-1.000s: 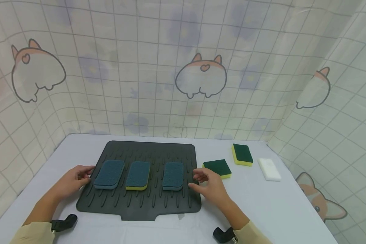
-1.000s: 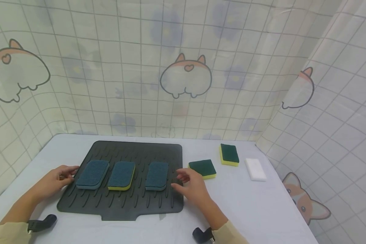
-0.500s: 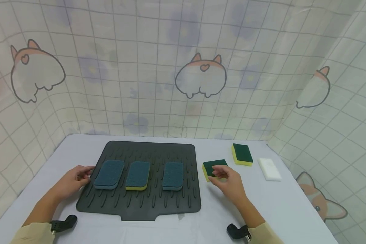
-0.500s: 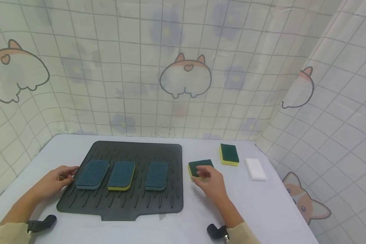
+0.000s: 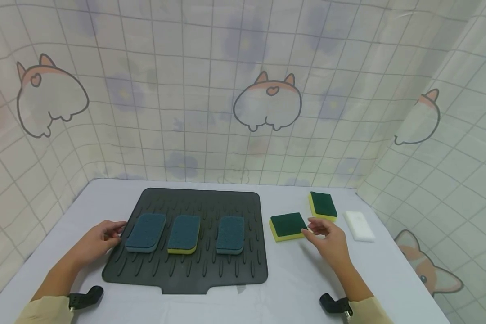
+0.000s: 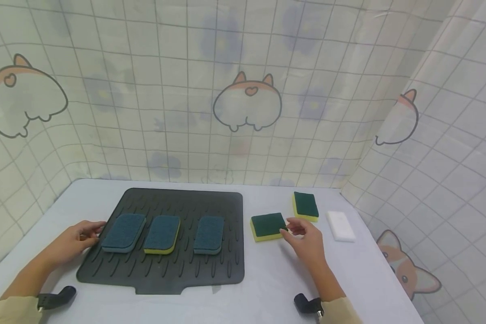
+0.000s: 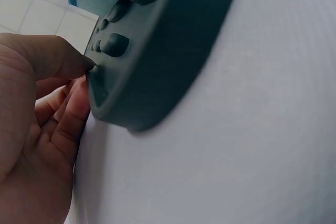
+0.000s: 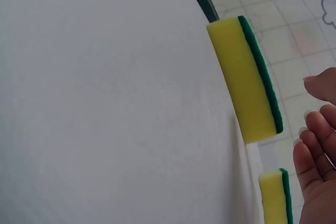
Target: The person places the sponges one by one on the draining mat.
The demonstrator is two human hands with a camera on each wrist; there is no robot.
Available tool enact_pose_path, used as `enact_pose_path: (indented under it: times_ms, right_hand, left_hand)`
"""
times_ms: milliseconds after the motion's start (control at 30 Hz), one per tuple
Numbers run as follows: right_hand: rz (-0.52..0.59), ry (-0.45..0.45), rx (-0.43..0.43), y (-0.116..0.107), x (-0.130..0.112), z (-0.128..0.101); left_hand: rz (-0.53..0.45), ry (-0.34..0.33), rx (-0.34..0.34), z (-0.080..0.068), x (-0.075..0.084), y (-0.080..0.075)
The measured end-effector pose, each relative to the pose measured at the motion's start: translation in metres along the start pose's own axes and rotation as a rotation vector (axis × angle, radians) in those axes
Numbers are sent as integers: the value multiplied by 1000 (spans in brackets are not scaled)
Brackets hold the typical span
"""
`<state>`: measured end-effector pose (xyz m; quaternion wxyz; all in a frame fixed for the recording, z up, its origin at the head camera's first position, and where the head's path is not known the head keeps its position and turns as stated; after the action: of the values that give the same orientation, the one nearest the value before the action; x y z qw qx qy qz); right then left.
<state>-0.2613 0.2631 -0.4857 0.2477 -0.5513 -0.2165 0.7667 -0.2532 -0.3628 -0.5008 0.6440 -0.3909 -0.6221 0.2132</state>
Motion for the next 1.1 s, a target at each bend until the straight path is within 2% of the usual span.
enact_pose_path:
  times_ms: [200, 467, 667, 967, 1100]
  right_hand:
    - [-2, 33, 40, -15, 15, 1]
    - [-139, 109, 73, -37, 34, 1]
    - [-229, 163, 52, -53, 44, 3]
    - [-241, 268, 27, -77, 69, 9]
    - [-255, 329, -20, -85, 80, 11]
  left_hand:
    - [3, 3, 8, -2, 0, 0]
    - [-5, 3, 14, -2, 0, 2]
    - [-2, 1, 16, -2, -2, 2]
    - [-15, 4, 14, -2, -1, 2]
    - [-9, 7, 15, -2, -1, 1]
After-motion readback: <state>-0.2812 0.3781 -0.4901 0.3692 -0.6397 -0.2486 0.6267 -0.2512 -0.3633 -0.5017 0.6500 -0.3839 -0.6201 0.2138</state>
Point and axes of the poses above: each hand's wrist, its own z-axis towards the middle knuckle, its own y-axis out of the palm, x = y × z, the point moved 2 cm from there along z, towards the middle knuckle, and after that the axes turned 8 degrees about -x, right-handed, at the moved point
